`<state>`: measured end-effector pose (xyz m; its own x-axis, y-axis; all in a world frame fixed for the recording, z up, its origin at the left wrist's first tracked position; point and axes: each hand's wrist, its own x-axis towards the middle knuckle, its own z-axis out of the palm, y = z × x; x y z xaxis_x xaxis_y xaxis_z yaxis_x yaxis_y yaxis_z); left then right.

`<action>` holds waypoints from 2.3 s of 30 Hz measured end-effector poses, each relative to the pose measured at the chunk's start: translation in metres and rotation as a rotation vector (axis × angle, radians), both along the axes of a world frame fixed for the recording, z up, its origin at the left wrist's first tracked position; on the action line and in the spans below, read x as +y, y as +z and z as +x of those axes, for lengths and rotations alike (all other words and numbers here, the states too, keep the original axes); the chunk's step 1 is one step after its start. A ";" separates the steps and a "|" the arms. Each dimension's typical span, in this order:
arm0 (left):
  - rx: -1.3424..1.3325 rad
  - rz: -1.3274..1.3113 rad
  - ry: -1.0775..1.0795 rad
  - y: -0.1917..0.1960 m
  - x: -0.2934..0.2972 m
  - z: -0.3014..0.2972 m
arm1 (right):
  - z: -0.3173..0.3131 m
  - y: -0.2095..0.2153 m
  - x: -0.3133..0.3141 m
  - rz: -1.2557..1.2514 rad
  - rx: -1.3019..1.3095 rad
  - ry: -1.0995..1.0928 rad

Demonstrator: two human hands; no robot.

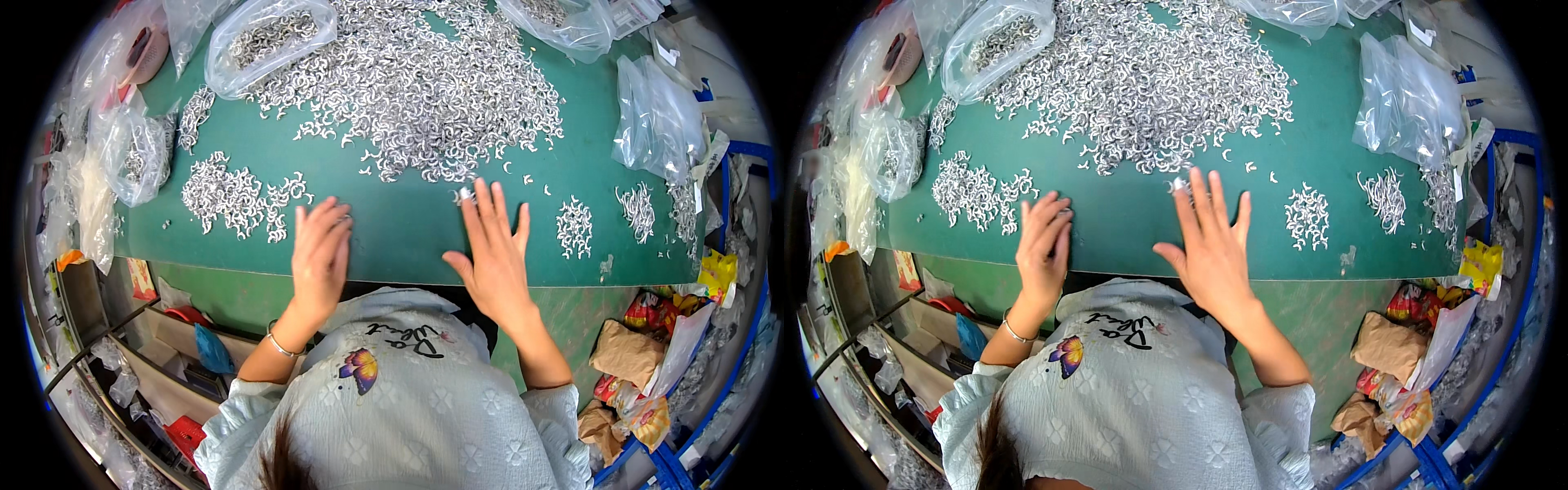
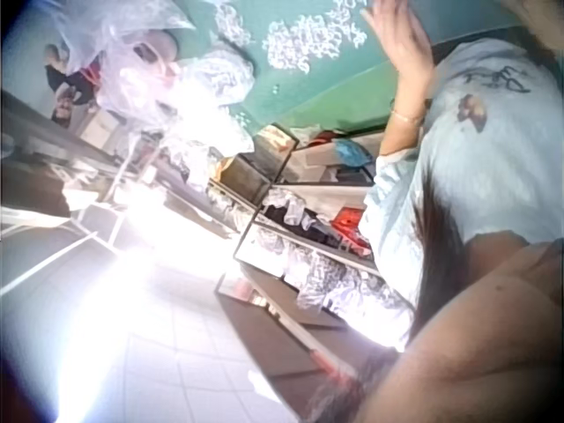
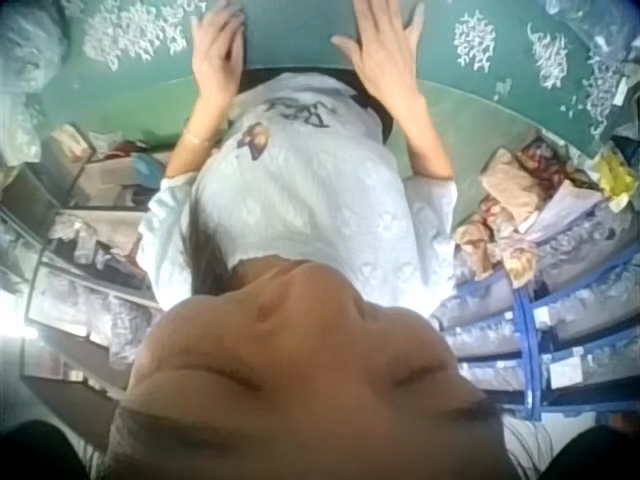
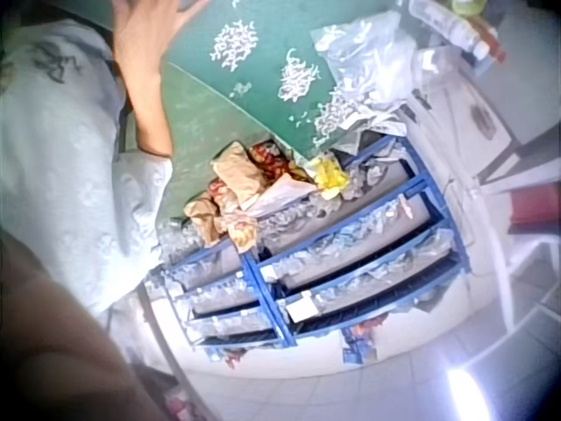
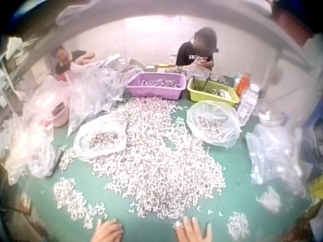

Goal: The person sorts through a large pile of small silver crescent-shaped components on a green table by hand, spreading them across the surface and moving specific pieces into separate groups.

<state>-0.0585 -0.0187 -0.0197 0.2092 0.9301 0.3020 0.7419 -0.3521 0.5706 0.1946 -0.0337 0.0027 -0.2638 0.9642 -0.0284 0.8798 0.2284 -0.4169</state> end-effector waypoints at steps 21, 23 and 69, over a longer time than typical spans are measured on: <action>0.097 -0.077 -0.389 0.015 0.021 0.082 | 0.017 0.005 -0.005 0.022 -0.026 0.003; 0.192 -0.074 -0.378 0.013 0.021 0.082 | 0.018 0.001 -0.004 0.040 -0.044 -0.042; -0.025 -0.067 -0.478 0.004 0.000 0.052 | -0.002 0.014 -0.009 -0.037 0.135 0.086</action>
